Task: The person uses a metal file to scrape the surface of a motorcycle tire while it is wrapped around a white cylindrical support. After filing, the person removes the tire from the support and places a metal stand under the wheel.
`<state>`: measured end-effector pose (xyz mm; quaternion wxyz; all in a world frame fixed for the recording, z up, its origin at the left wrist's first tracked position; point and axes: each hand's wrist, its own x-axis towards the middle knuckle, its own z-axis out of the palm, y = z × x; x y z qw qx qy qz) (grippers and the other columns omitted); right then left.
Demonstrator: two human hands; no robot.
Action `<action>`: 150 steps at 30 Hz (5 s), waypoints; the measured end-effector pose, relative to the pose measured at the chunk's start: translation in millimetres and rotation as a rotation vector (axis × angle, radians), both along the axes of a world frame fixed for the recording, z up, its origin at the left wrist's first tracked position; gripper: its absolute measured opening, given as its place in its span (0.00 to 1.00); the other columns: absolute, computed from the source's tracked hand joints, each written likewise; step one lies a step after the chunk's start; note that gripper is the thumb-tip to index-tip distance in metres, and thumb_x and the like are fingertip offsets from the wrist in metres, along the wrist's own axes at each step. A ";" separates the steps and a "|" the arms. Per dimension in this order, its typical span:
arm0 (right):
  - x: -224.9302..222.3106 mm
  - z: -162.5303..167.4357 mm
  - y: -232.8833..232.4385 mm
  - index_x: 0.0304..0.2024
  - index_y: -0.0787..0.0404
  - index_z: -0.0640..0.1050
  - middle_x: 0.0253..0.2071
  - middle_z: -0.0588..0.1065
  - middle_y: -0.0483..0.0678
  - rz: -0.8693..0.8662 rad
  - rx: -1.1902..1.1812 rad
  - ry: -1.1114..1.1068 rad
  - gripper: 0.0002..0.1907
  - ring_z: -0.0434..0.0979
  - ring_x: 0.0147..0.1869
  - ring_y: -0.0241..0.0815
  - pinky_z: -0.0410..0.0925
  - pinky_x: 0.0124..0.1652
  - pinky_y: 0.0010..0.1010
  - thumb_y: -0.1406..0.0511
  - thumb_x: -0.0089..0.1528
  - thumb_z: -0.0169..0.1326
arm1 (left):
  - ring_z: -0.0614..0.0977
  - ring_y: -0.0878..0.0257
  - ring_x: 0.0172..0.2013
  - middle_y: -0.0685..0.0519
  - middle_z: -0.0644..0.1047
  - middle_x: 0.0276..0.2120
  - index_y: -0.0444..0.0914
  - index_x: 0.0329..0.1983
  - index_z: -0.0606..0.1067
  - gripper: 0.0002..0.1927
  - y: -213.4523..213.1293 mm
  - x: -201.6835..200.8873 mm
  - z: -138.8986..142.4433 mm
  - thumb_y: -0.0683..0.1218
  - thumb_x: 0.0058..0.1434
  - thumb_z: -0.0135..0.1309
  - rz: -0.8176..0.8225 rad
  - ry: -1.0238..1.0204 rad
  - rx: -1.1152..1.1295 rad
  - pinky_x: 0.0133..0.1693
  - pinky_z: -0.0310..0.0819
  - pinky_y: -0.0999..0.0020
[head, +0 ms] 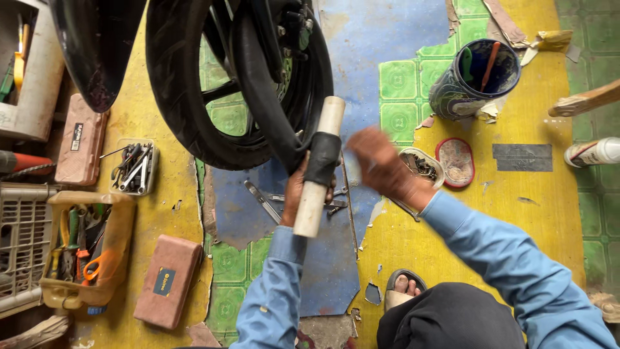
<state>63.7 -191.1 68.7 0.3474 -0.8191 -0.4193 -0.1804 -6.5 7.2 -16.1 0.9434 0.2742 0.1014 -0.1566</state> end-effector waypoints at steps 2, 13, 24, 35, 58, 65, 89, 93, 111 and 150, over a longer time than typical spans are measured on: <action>21.0 9.0 -32.0 0.46 0.66 0.77 0.44 0.76 0.58 -0.221 0.079 0.150 0.09 0.79 0.50 0.57 0.75 0.49 0.43 0.77 0.64 0.51 | 0.80 0.60 0.21 0.45 0.78 0.27 0.32 0.51 0.75 0.29 8.6 -2.3 1.5 0.62 0.75 0.40 -0.015 -0.024 0.036 0.23 0.78 0.67; 50.7 -32.3 -132.9 0.43 0.67 0.80 0.43 0.80 0.63 -0.646 -0.274 0.562 0.10 0.81 0.47 0.60 0.73 0.49 0.45 0.69 0.63 0.52 | 0.83 0.55 0.24 0.43 0.79 0.31 0.34 0.55 0.72 0.31 19.3 4.1 13.7 0.65 0.72 0.39 -0.232 0.090 -0.060 0.26 0.81 0.63; 1.4 -44.8 -45.0 0.59 0.54 0.75 0.53 0.77 0.55 -0.293 -0.359 0.759 0.29 0.77 0.56 0.55 0.72 0.53 0.43 0.74 0.54 0.53 | 0.79 0.58 0.17 0.41 0.77 0.27 0.34 0.63 0.68 0.38 58.2 11.6 49.7 0.71 0.72 0.38 -0.490 0.121 -0.126 0.19 0.75 0.67; -37.1 -73.7 71.2 0.64 0.66 0.67 0.65 0.66 0.59 0.065 -0.490 0.328 0.34 0.65 0.66 0.59 0.64 0.56 0.49 0.72 0.53 0.54 | 0.78 0.57 0.16 0.41 0.77 0.25 0.34 0.59 0.71 0.37 85.3 8.1 92.0 0.70 0.71 0.41 -0.410 0.146 -0.075 0.19 0.75 0.66; -41.2 -77.8 71.7 0.68 0.64 0.63 0.61 0.71 0.61 -0.313 0.269 0.683 0.36 0.73 0.57 0.59 0.69 0.54 0.42 0.69 0.58 0.58 | 0.78 0.61 0.16 0.45 0.77 0.26 0.35 0.61 0.71 0.39 68.6 5.8 57.7 0.72 0.69 0.39 -0.445 0.132 -0.187 0.19 0.75 0.69; -4.3 -53.1 62.2 0.63 0.61 0.70 0.41 0.74 0.59 0.005 0.052 1.097 0.27 0.71 0.42 0.58 0.69 0.45 0.44 0.68 0.61 0.58 | 0.77 0.61 0.15 0.43 0.77 0.24 0.32 0.51 0.73 0.39 53.4 6.0 51.7 0.74 0.69 0.41 -0.452 0.151 -0.137 0.16 0.73 0.68; 54.9 -42.8 13.3 0.55 0.56 0.80 0.56 0.80 0.53 0.063 -0.058 0.775 0.22 0.79 0.57 0.52 0.71 0.54 0.44 0.57 0.60 0.58 | 0.80 0.65 0.42 0.49 0.83 0.41 0.31 0.51 0.78 0.27 94.7 20.3 81.2 0.61 0.68 0.54 -0.220 -0.221 0.962 0.46 0.75 0.68; 135.7 -51.4 38.7 0.71 0.59 0.62 0.63 0.70 0.65 -0.397 -0.045 0.619 0.38 0.70 0.65 0.63 0.65 0.59 0.48 0.53 0.64 0.58 | 0.81 0.63 0.41 0.48 0.84 0.39 0.31 0.48 0.79 0.28 95.8 15.7 92.9 0.61 0.66 0.53 -0.258 -0.149 1.041 0.46 0.75 0.67; 196.8 -31.0 56.9 0.47 0.68 0.79 0.36 0.79 0.57 -0.489 0.229 0.375 0.10 0.76 0.37 0.45 0.69 0.39 0.39 0.67 0.68 0.52 | 0.81 0.64 0.38 0.49 0.84 0.36 0.33 0.47 0.80 0.25 147.2 -20.6 123.6 0.59 0.69 0.48 -0.229 -0.154 1.084 0.44 0.74 0.70; -31.1 -73.6 23.9 0.42 0.66 0.76 0.35 0.76 0.61 -0.066 -0.080 0.706 0.11 0.78 0.39 0.59 0.69 0.39 0.45 0.63 0.68 0.50 | 0.82 0.41 0.36 0.38 0.81 0.33 0.36 0.45 0.80 0.32 79.8 -73.7 -12.4 0.69 0.63 0.49 0.086 0.167 1.645 0.39 0.74 0.50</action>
